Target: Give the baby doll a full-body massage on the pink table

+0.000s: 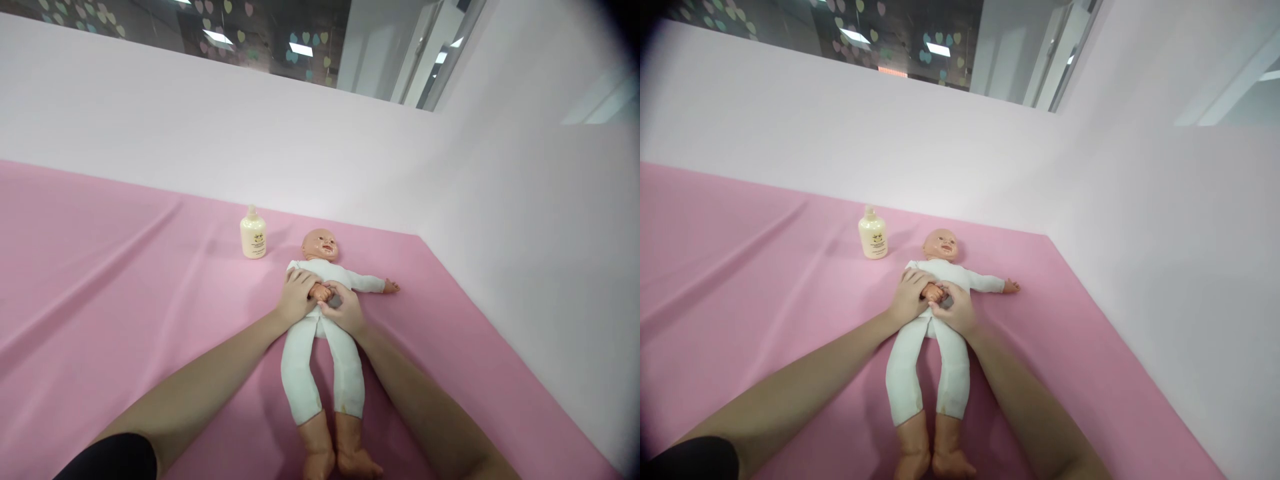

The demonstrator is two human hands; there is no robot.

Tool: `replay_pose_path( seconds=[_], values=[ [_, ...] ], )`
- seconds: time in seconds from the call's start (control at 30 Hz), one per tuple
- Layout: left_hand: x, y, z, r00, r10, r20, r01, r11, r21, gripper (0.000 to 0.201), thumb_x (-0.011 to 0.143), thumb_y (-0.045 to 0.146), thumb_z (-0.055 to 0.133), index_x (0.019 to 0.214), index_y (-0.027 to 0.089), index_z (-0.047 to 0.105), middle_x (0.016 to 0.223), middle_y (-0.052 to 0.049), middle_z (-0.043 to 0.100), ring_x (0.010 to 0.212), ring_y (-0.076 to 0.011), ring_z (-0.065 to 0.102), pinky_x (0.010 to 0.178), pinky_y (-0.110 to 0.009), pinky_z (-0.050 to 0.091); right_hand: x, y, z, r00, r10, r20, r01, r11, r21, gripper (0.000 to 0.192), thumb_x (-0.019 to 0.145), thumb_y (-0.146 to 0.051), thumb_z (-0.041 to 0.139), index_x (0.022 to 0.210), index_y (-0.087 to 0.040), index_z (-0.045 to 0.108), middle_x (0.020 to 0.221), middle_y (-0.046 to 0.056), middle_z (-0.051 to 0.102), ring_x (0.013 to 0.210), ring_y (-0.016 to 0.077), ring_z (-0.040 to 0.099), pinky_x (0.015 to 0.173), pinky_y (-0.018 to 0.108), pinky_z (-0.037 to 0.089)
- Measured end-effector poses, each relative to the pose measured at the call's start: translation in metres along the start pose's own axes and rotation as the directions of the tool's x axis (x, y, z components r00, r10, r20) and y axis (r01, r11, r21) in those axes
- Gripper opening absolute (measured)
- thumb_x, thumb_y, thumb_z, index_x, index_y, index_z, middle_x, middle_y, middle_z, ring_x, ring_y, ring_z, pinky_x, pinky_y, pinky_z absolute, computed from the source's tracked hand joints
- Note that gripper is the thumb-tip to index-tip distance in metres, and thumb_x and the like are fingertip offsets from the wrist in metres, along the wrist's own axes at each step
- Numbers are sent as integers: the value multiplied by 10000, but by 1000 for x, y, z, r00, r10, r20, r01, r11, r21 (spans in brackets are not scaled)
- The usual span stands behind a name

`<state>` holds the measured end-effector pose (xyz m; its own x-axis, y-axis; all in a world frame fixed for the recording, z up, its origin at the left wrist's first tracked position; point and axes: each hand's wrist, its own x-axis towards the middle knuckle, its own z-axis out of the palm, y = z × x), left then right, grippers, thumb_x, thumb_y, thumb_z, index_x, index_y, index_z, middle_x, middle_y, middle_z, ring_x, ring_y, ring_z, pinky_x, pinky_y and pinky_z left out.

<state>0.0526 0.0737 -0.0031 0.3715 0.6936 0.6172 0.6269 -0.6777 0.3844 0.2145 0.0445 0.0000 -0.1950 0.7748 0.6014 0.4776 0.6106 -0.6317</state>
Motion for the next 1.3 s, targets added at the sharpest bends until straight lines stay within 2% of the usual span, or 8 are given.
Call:
replay_pose_path(
  seconds=[0.2,0.4,0.67,1.0,1.3],
  values=[
    [1,1,-1,997,-37,-62,36,999,-30,283,711,312,652,961,198,583,1036,-54,612,1043,-241,472,934,-393,334,-1,0,-2,999,-17,-43,18,1000,16,303,695,-246,591,992,-198,556,813,19,649,718,169,614,691,290,510],
    [0,-3,4,997,-40,-65,38,999,-35,259,684,289,672,918,209,593,1019,-29,637,1057,-240,471,955,-394,321,0,2,-2,1000,-3,25,0,996,86,320,708,-296,636,996,-191,543,822,25,651,732,167,619,687,284,508],
    [0,-2,0,999,-2,-46,0,999,-45,202,697,287,652,877,213,599,1016,-32,643,1045,-231,482,953,-398,323,-1,5,-2,999,-30,43,25,992,127,253,777,-336,630,977,-187,588,833,36,635,757,165,599,719,299,485],
    [-1,-2,-1,999,50,3,-50,999,12,177,731,332,610,870,224,591,1008,-19,649,1045,-223,480,1022,-433,254,2,7,0,996,-2,90,-7,995,97,294,754,-408,669,946,-194,613,753,14,587,685,155,545,675,302,475],
    [-1,-3,0,998,61,1,-61,998,9,166,736,344,591,832,209,577,922,-26,650,985,-217,498,1002,-423,270,2,4,-1,996,33,89,-43,992,117,263,733,-409,686,831,-192,575,708,-8,558,660,144,527,649,287,456]
  ],
)
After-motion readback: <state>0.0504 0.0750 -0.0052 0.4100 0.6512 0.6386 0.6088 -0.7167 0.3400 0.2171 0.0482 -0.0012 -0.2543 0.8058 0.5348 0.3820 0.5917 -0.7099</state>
